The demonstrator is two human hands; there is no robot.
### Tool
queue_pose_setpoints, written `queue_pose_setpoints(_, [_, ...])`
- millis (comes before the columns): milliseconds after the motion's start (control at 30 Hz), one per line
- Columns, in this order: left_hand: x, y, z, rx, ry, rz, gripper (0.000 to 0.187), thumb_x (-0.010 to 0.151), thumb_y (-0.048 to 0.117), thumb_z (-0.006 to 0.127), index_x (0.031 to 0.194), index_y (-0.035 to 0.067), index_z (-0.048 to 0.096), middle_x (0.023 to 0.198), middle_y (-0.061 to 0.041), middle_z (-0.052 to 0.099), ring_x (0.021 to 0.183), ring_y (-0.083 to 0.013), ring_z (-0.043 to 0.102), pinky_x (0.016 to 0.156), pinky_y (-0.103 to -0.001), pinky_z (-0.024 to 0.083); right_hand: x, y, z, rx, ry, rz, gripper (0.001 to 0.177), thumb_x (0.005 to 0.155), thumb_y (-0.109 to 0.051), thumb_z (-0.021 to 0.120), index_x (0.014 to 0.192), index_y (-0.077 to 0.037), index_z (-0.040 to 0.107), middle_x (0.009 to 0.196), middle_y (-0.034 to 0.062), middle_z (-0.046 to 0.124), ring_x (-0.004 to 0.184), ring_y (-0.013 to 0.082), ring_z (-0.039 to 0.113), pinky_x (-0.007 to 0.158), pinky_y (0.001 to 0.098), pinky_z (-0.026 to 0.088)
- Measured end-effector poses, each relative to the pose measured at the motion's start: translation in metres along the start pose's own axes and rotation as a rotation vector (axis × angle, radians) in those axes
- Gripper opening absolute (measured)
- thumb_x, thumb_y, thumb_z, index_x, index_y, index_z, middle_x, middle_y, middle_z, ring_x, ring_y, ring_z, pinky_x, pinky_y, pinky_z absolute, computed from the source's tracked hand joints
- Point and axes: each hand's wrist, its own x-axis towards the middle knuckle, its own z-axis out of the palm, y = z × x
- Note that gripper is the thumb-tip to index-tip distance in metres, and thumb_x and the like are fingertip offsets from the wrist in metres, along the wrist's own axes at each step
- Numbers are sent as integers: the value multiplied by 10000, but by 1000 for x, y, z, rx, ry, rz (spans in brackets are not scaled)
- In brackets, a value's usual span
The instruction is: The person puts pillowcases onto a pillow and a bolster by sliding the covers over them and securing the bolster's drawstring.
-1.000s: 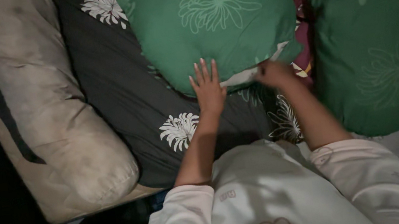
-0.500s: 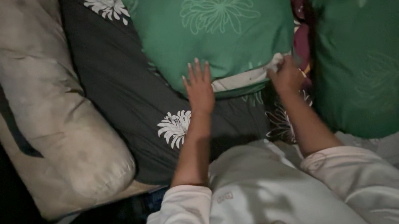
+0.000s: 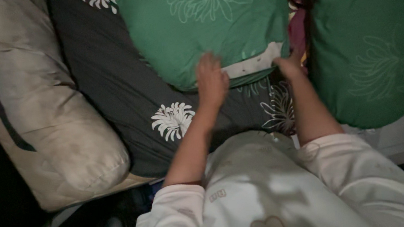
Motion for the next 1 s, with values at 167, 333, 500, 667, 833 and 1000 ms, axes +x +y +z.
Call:
queue_pose_setpoints(167, [-1,28,29,-227,-130,60,309,896,100,670,1205,92,673,1254,-118,647,1213,-363,611,1036,-466,506,-24,-4,-8,464,-244,86,632,805,-48,605,1433,-43,524,1235,119,665,1091,311,647,883,434,533])
queue_pose_setpoints(333, [10,67,13,-256,-34,40,418,830,225,743,1218,90,667,1165,-135,645,1112,-376,614,957,-471,511,-59,-50,-41,897,-510,111,630,770,65,466,1367,-105,575,1154,59,688,1040,247,682,854,379,594])
queue_pose_setpoints(500, [20,76,-23,-297,28,12,662,648,407,826,1167,38,644,1111,-172,630,1058,-400,599,889,-488,499,-87,-93,-67,865,-589,-7,658,757,86,477,1380,-93,590,1169,59,680,1009,216,664,791,334,547])
queue_pose_setpoints(667, [19,61,-10,-310,-9,31,410,882,376,765,1139,77,652,1093,-149,668,1071,-384,639,904,-486,518,-107,-118,-63,910,-593,-43,624,790,77,494,1386,-78,597,1106,71,692,936,207,662,746,297,525])
queue_pose_setpoints(833, [21,50,8,-418,109,-32,284,883,270,737,1069,69,664,1037,-174,678,981,-419,647,818,-507,512,-110,-137,-61,890,-566,-75,528,814,78,494,1314,-49,607,968,55,662,791,216,643,647,354,536])
queue_pose_setpoints(1000, [41,51,3,-535,313,-94,239,855,214,741,1008,64,637,976,-168,667,906,-409,646,763,-480,516,-91,-131,-54,521,-248,-218,558,834,77,472,1346,-60,645,1053,49,714,902,198,696,790,373,582])
